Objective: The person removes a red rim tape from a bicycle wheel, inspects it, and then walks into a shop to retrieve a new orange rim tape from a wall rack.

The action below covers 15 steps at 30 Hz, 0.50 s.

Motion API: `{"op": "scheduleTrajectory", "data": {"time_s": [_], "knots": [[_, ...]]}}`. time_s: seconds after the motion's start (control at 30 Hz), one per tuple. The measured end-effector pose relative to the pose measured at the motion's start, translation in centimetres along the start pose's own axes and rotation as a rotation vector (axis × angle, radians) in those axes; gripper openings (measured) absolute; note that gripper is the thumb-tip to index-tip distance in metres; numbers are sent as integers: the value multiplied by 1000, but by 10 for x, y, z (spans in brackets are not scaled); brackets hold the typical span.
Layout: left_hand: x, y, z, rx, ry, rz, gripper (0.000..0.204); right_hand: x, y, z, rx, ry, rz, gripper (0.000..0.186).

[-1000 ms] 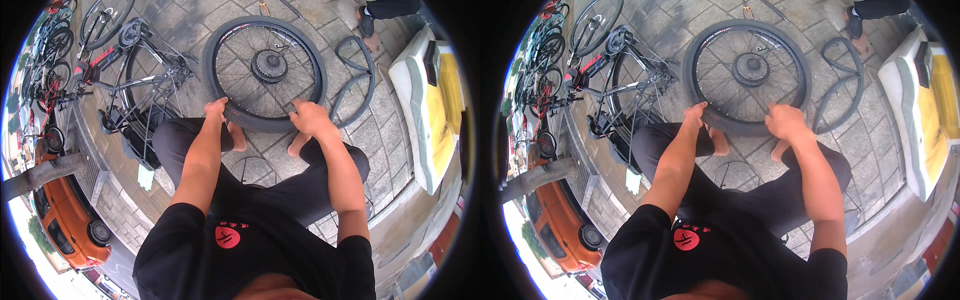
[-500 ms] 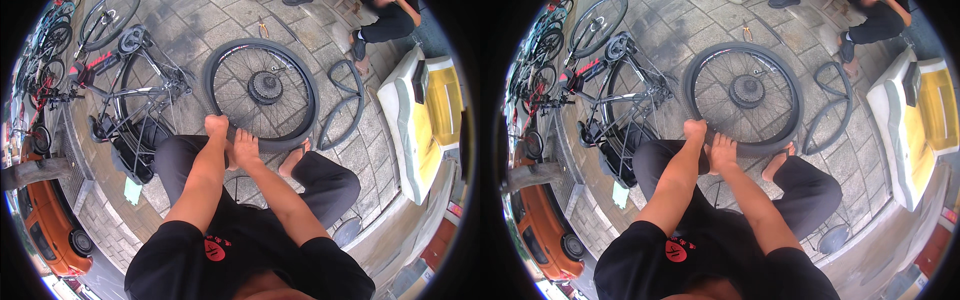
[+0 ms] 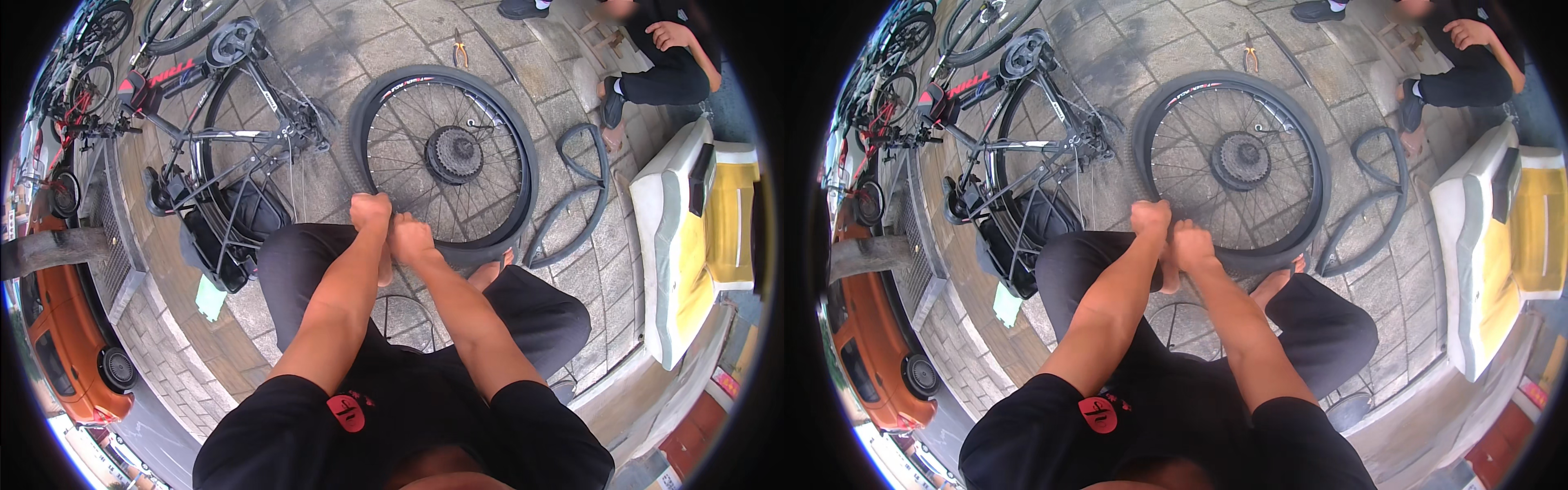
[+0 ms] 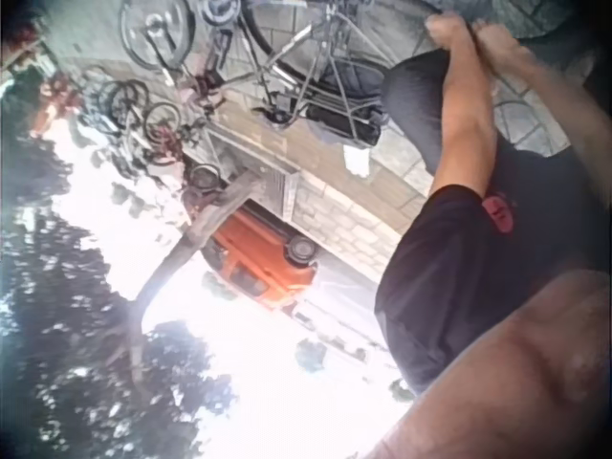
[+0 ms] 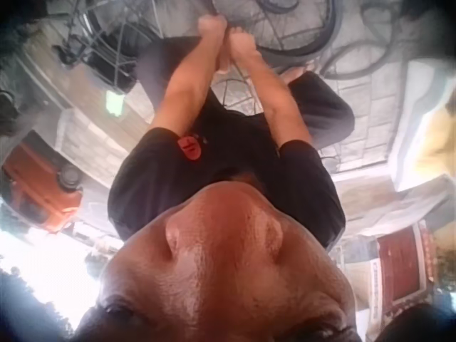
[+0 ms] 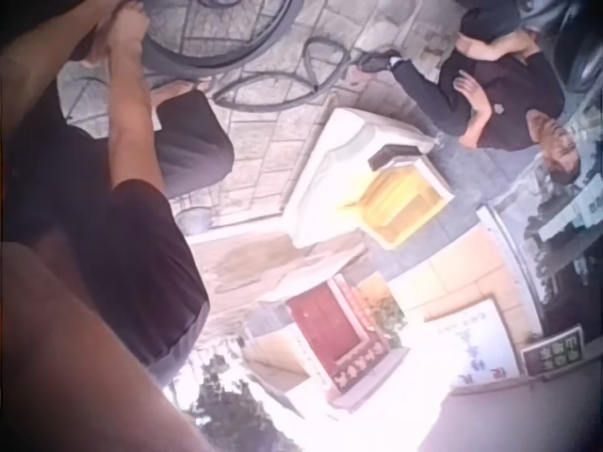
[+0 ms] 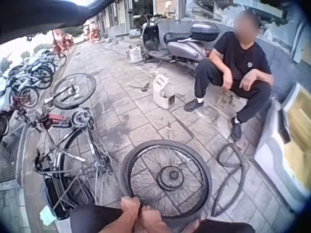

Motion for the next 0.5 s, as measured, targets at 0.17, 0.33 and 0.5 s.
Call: {"op": "scheduleTrajectory", "data": {"time_s": [0.17, 0.33, 0.5], "knots": [[-10, 5, 2, -50, 166, 17, 37, 24, -8, 17, 12, -118, -31, 33], [-40, -4, -48, -52, 860, -115, 47, 31, -5, 21, -54, -241, -65, 42], [-67, -3, -84, 114, 1004, -512, 28, 36, -15, 31, -65, -222, -124, 42]]}}
Point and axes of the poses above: each hand's wrist, its own y-axis away from the middle knuckle, its own x-axis out of the back of the hand, z = x × y, the point moved 7 cm from there along -y, towards the middle knuckle, and after that the axes turned 2 degrees about -y, right-handed, at the moved point
